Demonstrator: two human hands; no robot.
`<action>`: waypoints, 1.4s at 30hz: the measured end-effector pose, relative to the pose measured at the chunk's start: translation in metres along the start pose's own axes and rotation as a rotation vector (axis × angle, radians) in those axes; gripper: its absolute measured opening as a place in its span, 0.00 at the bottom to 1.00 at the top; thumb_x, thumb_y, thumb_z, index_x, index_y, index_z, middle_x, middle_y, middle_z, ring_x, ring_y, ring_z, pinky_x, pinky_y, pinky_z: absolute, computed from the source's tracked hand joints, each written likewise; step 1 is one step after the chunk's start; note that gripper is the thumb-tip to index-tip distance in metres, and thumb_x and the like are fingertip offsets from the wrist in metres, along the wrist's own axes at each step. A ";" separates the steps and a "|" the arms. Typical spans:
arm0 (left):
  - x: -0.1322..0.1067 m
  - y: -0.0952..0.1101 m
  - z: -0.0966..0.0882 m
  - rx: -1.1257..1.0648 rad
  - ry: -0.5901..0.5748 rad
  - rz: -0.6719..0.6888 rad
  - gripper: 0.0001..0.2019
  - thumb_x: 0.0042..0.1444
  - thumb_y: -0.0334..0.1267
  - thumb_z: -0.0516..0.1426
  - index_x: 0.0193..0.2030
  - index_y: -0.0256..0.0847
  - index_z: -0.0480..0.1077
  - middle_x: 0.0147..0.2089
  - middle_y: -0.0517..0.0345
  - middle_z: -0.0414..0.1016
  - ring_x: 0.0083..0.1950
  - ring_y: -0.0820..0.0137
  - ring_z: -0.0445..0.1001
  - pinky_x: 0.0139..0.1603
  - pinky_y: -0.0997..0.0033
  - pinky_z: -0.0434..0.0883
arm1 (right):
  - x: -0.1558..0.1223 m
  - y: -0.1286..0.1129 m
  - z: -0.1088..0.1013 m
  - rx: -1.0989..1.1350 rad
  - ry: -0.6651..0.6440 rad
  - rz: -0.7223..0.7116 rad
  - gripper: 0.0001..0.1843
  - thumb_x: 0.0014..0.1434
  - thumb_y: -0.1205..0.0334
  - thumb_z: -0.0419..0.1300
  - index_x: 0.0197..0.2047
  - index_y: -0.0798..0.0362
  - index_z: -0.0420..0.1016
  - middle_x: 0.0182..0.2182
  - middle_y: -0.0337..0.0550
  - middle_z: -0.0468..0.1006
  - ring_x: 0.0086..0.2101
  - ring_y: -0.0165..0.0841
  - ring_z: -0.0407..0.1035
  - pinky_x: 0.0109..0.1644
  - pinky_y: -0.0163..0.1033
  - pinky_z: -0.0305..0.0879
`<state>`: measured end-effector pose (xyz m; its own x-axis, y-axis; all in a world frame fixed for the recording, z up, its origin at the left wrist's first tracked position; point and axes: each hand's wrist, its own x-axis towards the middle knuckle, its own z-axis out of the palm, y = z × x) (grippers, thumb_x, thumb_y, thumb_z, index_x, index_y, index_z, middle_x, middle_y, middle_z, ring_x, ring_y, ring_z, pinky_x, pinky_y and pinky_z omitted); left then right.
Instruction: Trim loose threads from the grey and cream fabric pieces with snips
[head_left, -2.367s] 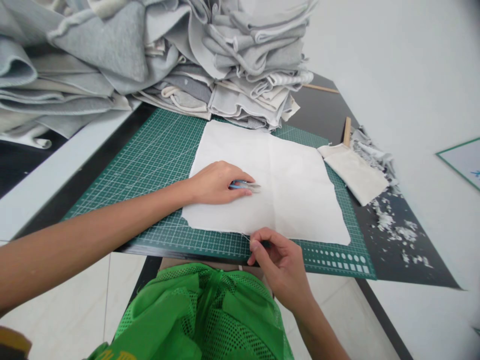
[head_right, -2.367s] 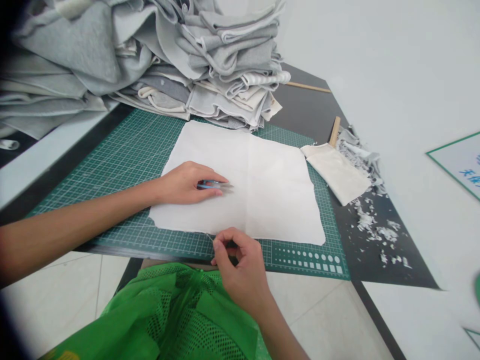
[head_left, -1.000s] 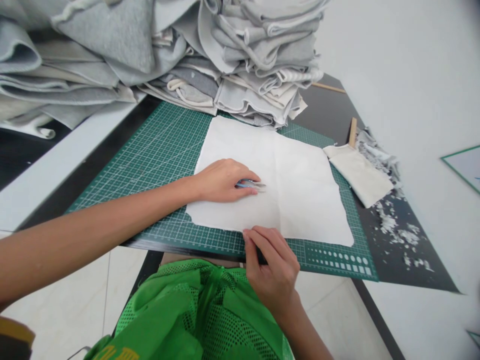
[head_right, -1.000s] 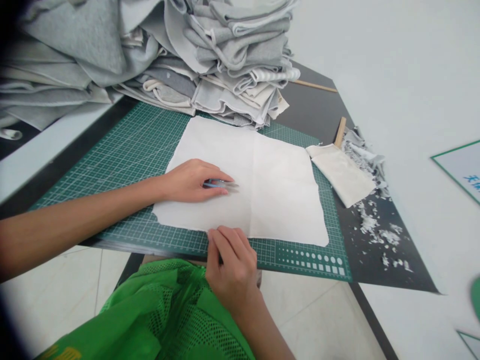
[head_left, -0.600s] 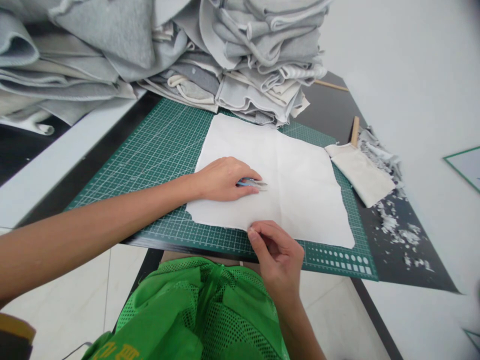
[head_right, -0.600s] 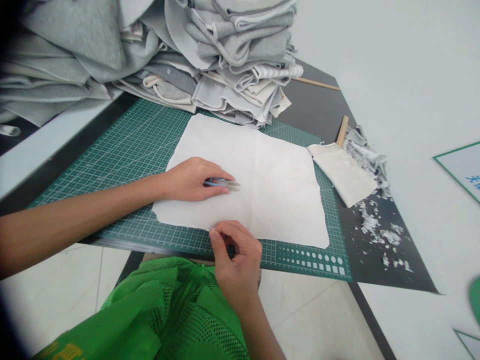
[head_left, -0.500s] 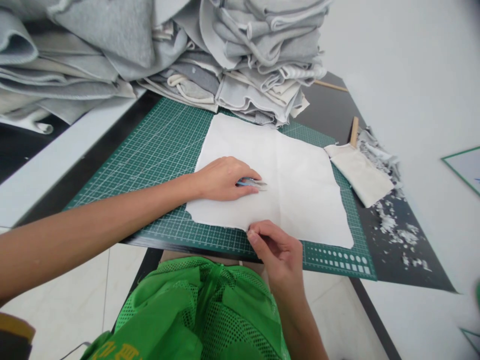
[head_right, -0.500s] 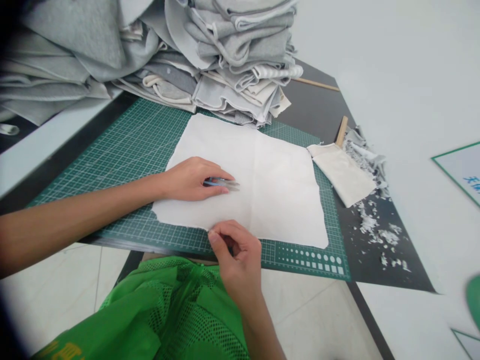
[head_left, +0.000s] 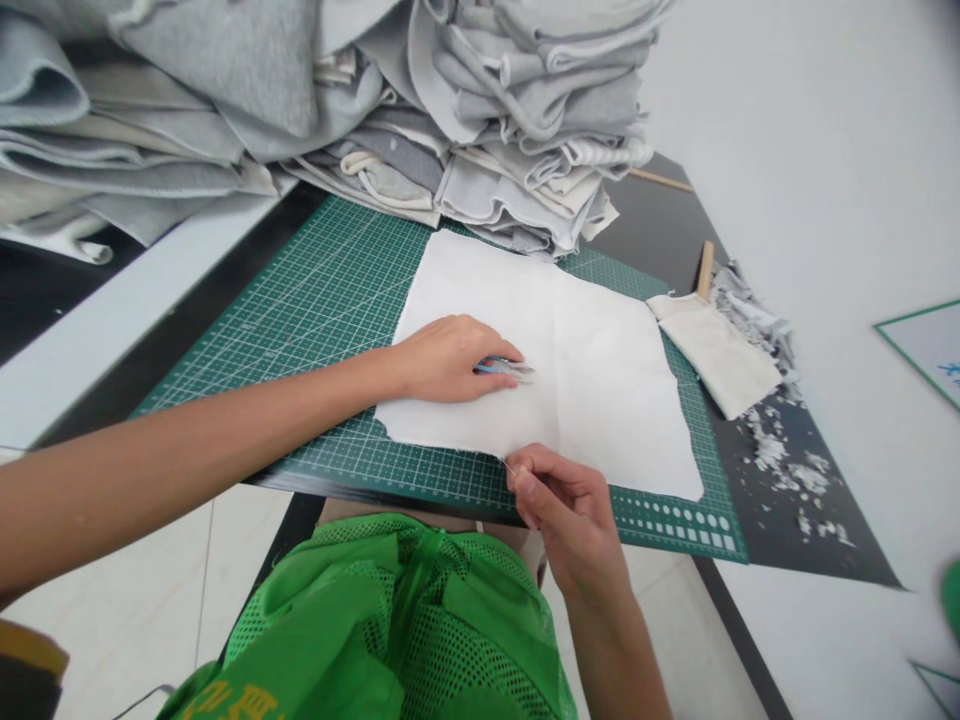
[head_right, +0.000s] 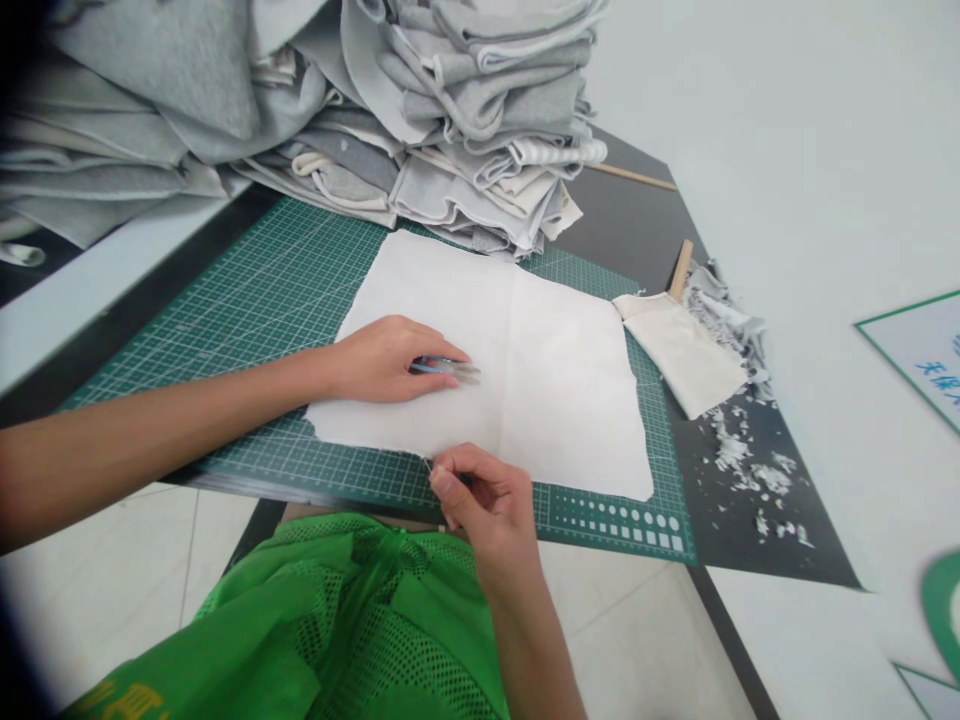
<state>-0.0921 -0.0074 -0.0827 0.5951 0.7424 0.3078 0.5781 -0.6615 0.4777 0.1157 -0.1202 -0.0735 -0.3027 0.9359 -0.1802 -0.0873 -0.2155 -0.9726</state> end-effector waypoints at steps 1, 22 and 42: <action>0.000 0.000 0.000 0.000 0.000 0.000 0.17 0.63 0.45 0.57 0.54 0.40 0.76 0.42 0.54 0.82 0.39 0.65 0.79 0.40 0.68 0.70 | 0.000 0.000 0.000 0.006 -0.009 -0.013 0.08 0.59 0.60 0.66 0.31 0.54 0.78 0.26 0.37 0.69 0.21 0.24 0.56 0.21 0.32 0.51; -0.001 0.000 0.001 -0.028 0.002 0.002 0.17 0.64 0.46 0.57 0.54 0.40 0.76 0.45 0.54 0.82 0.42 0.65 0.80 0.43 0.68 0.71 | -0.012 -0.001 0.001 -0.173 -0.104 -0.332 0.06 0.58 0.67 0.64 0.29 0.52 0.79 0.25 0.43 0.76 0.27 0.33 0.69 0.29 0.38 0.66; 0.000 0.001 0.001 -0.017 0.005 0.001 0.16 0.63 0.45 0.58 0.55 0.42 0.75 0.42 0.55 0.82 0.39 0.67 0.79 0.40 0.70 0.70 | -0.033 0.002 -0.015 -0.074 -0.043 -0.268 0.04 0.59 0.67 0.64 0.32 0.51 0.80 0.28 0.42 0.74 0.22 0.27 0.63 0.19 0.31 0.58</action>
<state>-0.0912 -0.0087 -0.0827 0.5933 0.7420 0.3122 0.5676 -0.6606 0.4914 0.1397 -0.1471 -0.0716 -0.3186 0.9436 0.0898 -0.1003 0.0606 -0.9931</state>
